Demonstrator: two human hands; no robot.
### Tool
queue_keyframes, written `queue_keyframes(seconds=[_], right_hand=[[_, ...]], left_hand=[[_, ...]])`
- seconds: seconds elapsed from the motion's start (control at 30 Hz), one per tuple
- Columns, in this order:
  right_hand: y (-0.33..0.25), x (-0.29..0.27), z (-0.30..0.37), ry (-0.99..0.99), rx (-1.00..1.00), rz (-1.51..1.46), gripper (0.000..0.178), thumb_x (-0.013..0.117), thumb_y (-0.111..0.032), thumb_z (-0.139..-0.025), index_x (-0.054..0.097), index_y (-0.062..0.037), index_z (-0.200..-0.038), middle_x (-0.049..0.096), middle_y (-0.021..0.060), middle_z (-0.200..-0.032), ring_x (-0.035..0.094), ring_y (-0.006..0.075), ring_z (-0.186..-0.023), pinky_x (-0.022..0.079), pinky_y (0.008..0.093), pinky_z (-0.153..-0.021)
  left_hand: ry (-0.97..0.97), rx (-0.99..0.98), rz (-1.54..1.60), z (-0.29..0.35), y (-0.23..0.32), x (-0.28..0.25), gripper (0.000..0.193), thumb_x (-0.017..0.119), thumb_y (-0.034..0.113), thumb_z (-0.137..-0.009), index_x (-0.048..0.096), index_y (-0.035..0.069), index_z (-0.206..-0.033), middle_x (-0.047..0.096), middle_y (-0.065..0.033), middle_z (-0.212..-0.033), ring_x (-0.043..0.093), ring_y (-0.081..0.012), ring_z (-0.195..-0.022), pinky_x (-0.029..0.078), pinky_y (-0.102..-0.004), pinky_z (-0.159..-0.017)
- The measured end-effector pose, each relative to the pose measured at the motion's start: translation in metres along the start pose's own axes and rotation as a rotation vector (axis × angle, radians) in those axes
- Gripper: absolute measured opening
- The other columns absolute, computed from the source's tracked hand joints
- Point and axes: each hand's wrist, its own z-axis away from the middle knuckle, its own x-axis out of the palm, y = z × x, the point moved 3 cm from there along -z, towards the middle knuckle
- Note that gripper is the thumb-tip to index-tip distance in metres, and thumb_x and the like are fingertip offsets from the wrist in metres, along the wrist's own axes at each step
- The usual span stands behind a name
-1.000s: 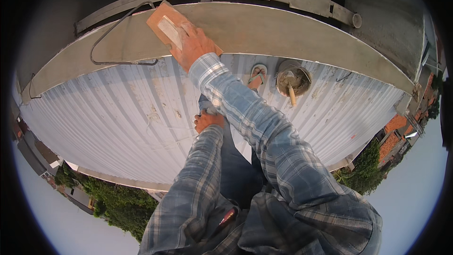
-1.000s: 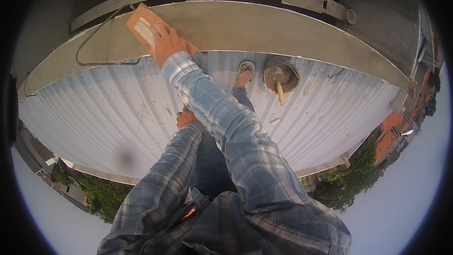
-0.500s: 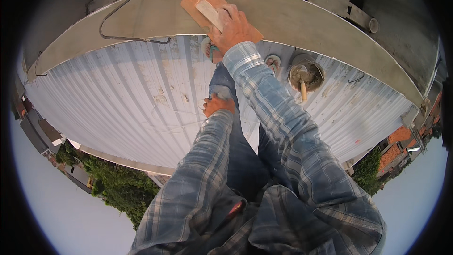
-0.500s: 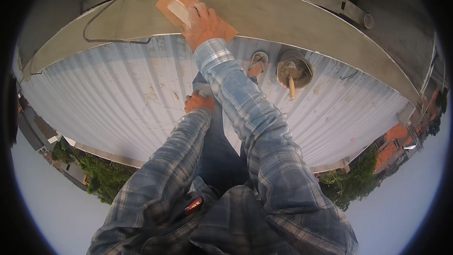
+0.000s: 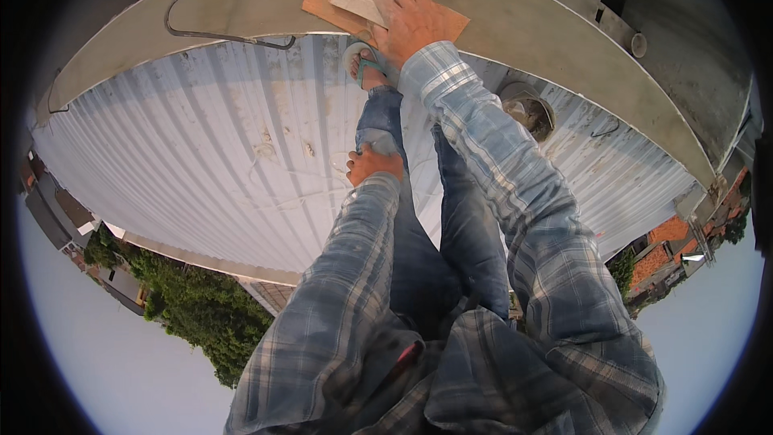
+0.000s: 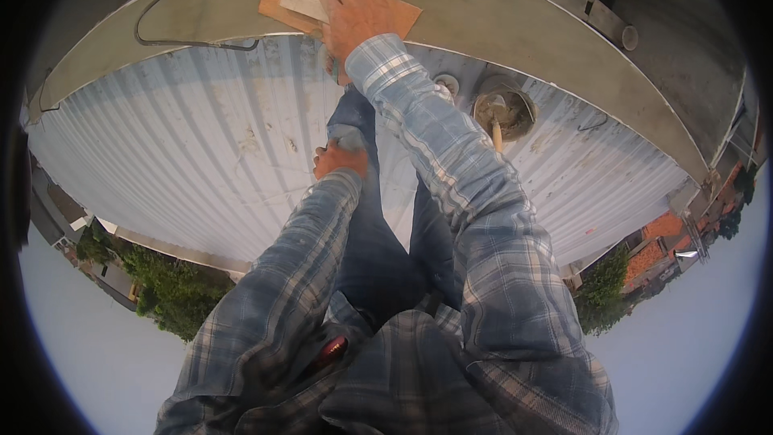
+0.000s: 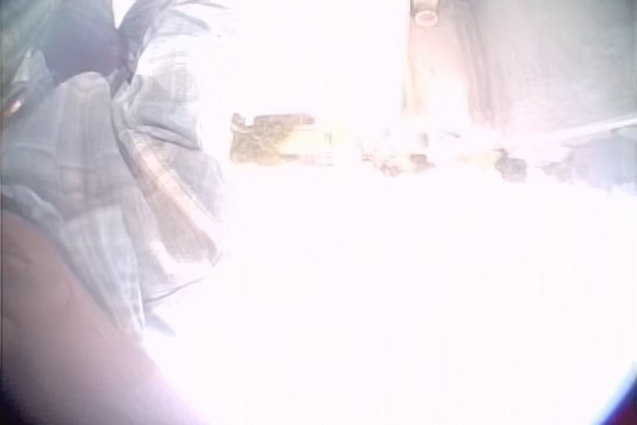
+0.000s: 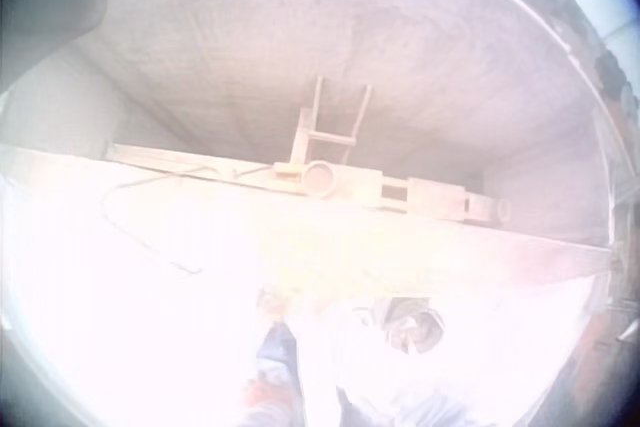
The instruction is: The person smooths a freshly poured concrete surface using a rectangular trowel. They repeatedly scrape and level the material along a curved edge, occasionally pausing to check the surface with their hand.
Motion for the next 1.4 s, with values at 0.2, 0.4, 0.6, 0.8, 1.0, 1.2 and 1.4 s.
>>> queue_keyframes(seconds=[0.2, 0.4, 0.6, 0.8, 1.0, 1.2, 1.4], right_hand=[[0.082, -0.033, 0.051, -0.024, -0.029, 0.054, 0.042, 0.077, -0.027, -0.084, 0.066, -0.0128, -0.122, 0.064, 0.0048, -0.124, 0.061, 0.0304, -0.107, 0.052, 0.0405, -0.096], [0.195, -0.101, 0.126, -0.069, 0.057, 0.245, 0.040, 0.076, -0.020, -0.082, 0.068, -0.0117, -0.121, 0.065, 0.0083, -0.124, 0.063, 0.0313, -0.110, 0.049, 0.0420, -0.097], [-0.014, 0.023, 0.014, -0.109, -0.118, 0.082, 0.042, 0.075, -0.020, -0.083, 0.066, -0.0151, -0.124, 0.063, 0.0025, -0.128, 0.058, 0.0247, -0.117, 0.045, 0.0418, -0.103], [0.177, -0.098, 0.147, -0.115, 0.110, 0.107, 0.045, 0.074, -0.014, -0.081, 0.067, -0.0145, -0.125, 0.066, 0.0030, -0.126, 0.061, 0.0312, -0.108, 0.052, 0.0407, -0.096], [0.240, -0.116, 0.195, -0.127, 0.202, 0.121, 0.048, 0.076, -0.013, -0.079, 0.065, -0.0163, -0.126, 0.063, 0.0017, -0.134, 0.060, 0.0296, -0.115, 0.049, 0.0421, -0.100], [0.098, -0.041, 0.101, -0.212, 0.033, 0.067, 0.047, 0.070, -0.012, -0.083, 0.064, -0.0154, -0.129, 0.060, 0.0014, -0.133, 0.056, 0.0249, -0.119, 0.045, 0.0419, -0.099], [0.301, -0.138, 0.244, 0.047, 0.390, 0.151, 0.043, 0.076, -0.025, -0.085, 0.066, -0.0084, -0.123, 0.063, 0.0128, -0.126, 0.062, 0.0356, -0.113, 0.052, 0.0455, -0.096]], left_hand=[[0.029, -0.038, 0.037, -0.002, -0.015, 0.004, 0.067, 0.068, 0.042, -0.078, 0.061, 0.007, -0.134, 0.058, -0.0174, -0.130, 0.059, -0.0342, -0.123, 0.050, -0.0455, -0.102], [-0.013, -0.058, 0.092, -0.005, -0.013, 0.004, 0.069, 0.067, 0.041, -0.078, 0.059, 0.007, -0.136, 0.058, -0.0186, -0.131, 0.058, -0.0352, -0.125, 0.049, -0.0463, -0.104], [0.037, 0.001, -0.007, 0.001, 0.014, 0.000, 0.070, 0.068, 0.044, -0.078, 0.059, 0.012, -0.139, 0.057, -0.0179, -0.134, 0.058, -0.0348, -0.126, 0.048, -0.0461, -0.107], [0.049, -0.030, -0.094, 0.004, 0.010, -0.003, 0.065, 0.069, 0.045, -0.078, 0.064, 0.012, -0.134, 0.058, -0.0147, -0.133, 0.059, -0.0317, -0.125, 0.048, -0.0447, -0.106], [0.094, -0.031, -0.200, 0.008, 0.027, -0.002, 0.060, 0.068, 0.044, -0.079, 0.067, 0.012, -0.129, 0.059, -0.0124, -0.131, 0.060, -0.0302, -0.124, 0.049, -0.0429, -0.105], [0.141, 0.016, -0.240, 0.011, 0.038, 0.002, 0.061, 0.066, 0.043, -0.080, 0.065, 0.010, -0.131, 0.059, -0.0151, -0.133, 0.058, -0.0324, -0.127, 0.048, -0.0439, -0.108], [0.130, -0.023, -0.230, 0.009, 0.030, 0.009, 0.058, 0.066, 0.042, -0.078, 0.066, 0.012, -0.128, 0.059, -0.0120, -0.130, 0.059, -0.0301, -0.123, 0.050, -0.0436, -0.102]])
